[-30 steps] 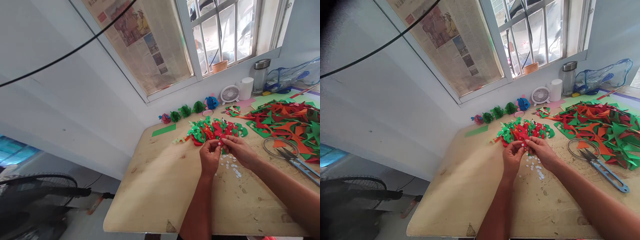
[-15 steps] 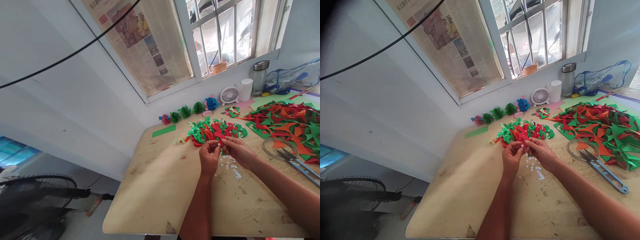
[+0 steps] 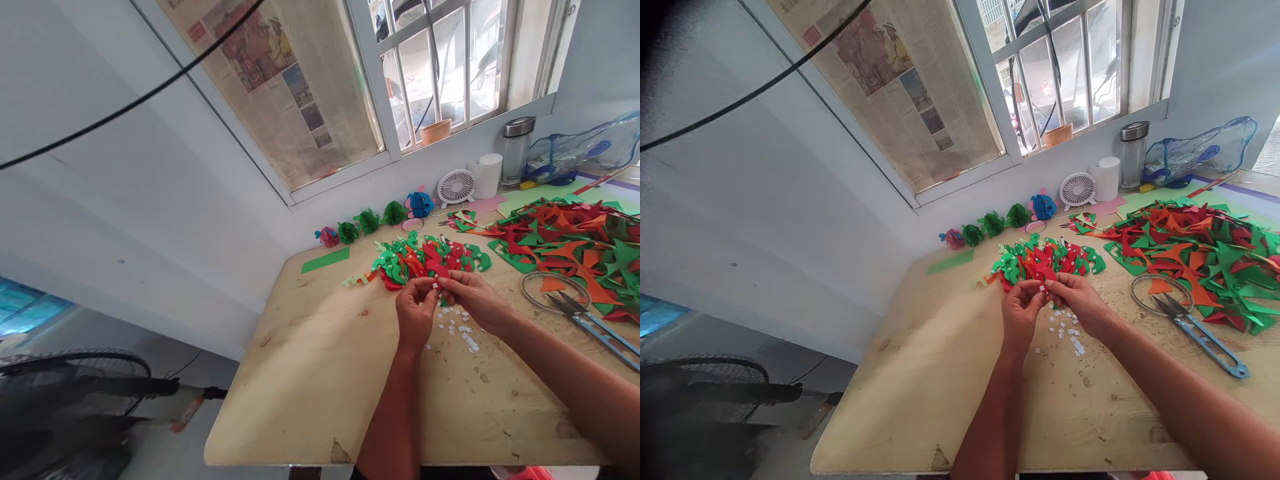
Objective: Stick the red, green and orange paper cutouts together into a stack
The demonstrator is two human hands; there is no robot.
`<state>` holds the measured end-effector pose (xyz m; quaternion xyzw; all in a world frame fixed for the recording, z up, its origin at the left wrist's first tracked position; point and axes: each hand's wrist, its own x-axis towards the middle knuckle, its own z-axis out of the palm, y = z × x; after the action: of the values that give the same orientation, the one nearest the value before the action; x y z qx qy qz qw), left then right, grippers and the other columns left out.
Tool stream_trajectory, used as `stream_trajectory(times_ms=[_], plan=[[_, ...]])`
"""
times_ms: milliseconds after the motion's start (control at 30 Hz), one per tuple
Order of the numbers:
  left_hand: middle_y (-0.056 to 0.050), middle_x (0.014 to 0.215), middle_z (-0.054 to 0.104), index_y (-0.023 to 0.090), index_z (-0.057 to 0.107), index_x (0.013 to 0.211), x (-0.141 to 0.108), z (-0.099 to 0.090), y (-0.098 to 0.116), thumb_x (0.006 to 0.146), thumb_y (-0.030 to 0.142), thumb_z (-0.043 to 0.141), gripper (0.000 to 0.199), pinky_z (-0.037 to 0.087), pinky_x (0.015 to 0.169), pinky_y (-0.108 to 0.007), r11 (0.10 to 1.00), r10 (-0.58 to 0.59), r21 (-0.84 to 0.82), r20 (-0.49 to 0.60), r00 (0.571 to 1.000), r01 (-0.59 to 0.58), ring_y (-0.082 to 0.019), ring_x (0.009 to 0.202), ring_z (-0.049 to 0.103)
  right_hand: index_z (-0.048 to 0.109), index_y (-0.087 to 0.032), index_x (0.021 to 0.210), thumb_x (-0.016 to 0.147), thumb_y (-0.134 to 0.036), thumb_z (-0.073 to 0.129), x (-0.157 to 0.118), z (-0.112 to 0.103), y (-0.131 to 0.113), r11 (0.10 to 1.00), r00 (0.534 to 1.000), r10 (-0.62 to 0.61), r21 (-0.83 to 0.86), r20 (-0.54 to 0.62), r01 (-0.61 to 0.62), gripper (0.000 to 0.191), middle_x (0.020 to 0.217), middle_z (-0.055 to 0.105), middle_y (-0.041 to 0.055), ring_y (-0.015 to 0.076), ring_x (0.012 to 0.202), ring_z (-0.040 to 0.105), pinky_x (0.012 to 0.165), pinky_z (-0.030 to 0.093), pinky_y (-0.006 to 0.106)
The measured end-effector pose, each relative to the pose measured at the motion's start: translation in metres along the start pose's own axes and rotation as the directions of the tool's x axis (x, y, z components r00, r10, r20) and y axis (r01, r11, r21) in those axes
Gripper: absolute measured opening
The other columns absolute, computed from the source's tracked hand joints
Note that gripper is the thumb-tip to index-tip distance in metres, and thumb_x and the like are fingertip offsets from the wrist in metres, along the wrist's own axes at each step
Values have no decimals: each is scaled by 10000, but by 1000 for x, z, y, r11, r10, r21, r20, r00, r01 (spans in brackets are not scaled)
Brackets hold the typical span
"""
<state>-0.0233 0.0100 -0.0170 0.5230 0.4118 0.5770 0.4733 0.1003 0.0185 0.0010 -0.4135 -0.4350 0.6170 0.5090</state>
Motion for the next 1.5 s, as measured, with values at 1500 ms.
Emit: stream_trajectory(times_ms=[1500], plan=[[-19,595,625,121,635,669,5,-1,0,644,314,665,198,435,539,-218,979,-200,6,-175,964,204,-105,539,567,254,-217,551,796,-454,475,3,0,15,686,926,-377,-677,-20,265,406,495,237,-66,83,459,244,428,178,237]])
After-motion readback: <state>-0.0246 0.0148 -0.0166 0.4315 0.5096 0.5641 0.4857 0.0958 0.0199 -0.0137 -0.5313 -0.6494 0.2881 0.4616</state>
